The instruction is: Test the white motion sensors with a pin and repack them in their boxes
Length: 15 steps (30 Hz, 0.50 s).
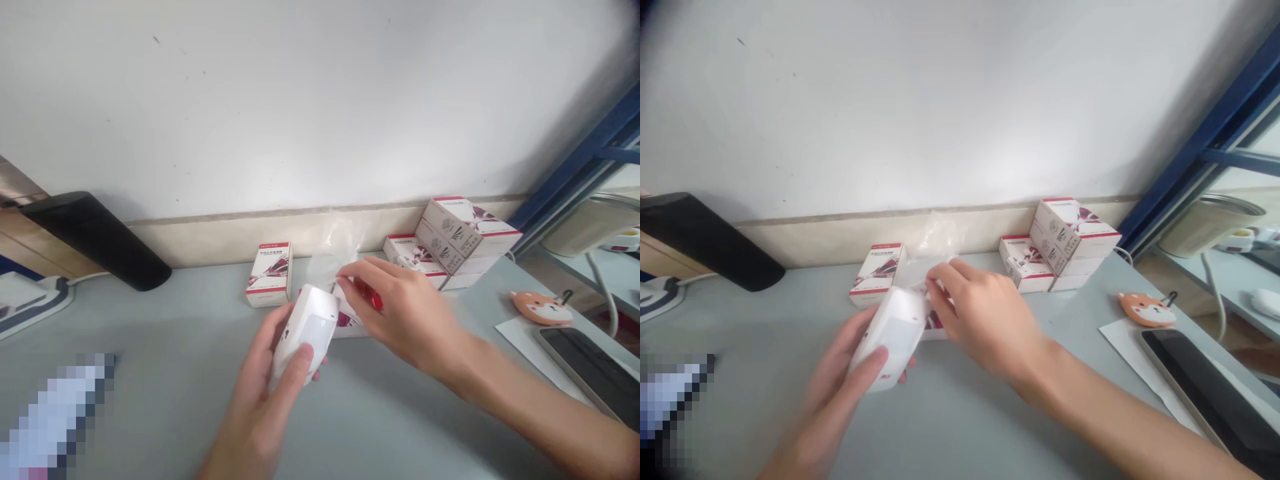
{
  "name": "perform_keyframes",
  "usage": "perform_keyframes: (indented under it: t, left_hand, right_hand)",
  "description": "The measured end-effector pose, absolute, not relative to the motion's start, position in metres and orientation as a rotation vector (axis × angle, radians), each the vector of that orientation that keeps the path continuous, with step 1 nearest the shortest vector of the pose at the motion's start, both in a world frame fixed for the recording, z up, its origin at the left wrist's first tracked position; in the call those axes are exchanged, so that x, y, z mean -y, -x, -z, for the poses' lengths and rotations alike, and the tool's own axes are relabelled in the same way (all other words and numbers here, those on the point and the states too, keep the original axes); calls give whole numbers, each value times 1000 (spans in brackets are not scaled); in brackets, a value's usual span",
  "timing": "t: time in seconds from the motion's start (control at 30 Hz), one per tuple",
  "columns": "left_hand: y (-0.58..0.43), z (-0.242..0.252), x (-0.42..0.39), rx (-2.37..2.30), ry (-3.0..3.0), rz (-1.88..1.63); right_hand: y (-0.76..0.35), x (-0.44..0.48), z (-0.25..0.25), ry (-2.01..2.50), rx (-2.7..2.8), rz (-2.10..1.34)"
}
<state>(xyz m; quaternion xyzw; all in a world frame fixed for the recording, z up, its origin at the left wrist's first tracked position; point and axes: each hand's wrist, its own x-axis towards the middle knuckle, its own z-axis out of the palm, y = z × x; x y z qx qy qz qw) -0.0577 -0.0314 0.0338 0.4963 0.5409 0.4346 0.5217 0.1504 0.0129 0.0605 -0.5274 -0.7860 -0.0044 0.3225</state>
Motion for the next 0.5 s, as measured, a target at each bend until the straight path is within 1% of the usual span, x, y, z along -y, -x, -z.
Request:
perform_keyframes:
  t: [0.2, 0.4, 0.5]
  left_hand:
    - [59, -28, 26, -1292, -1219, -1224]
    - [56, -34, 33, -1486, -1471, -1126]
    - [57, -30, 34, -1450, -1710, -1093]
  right_hand:
    - [-142, -9, -49, 1337, 2115, -42]
    - [-137, -8, -49, 1330, 2005, -179]
    - [-137, -6, -50, 1322, 1965, -221]
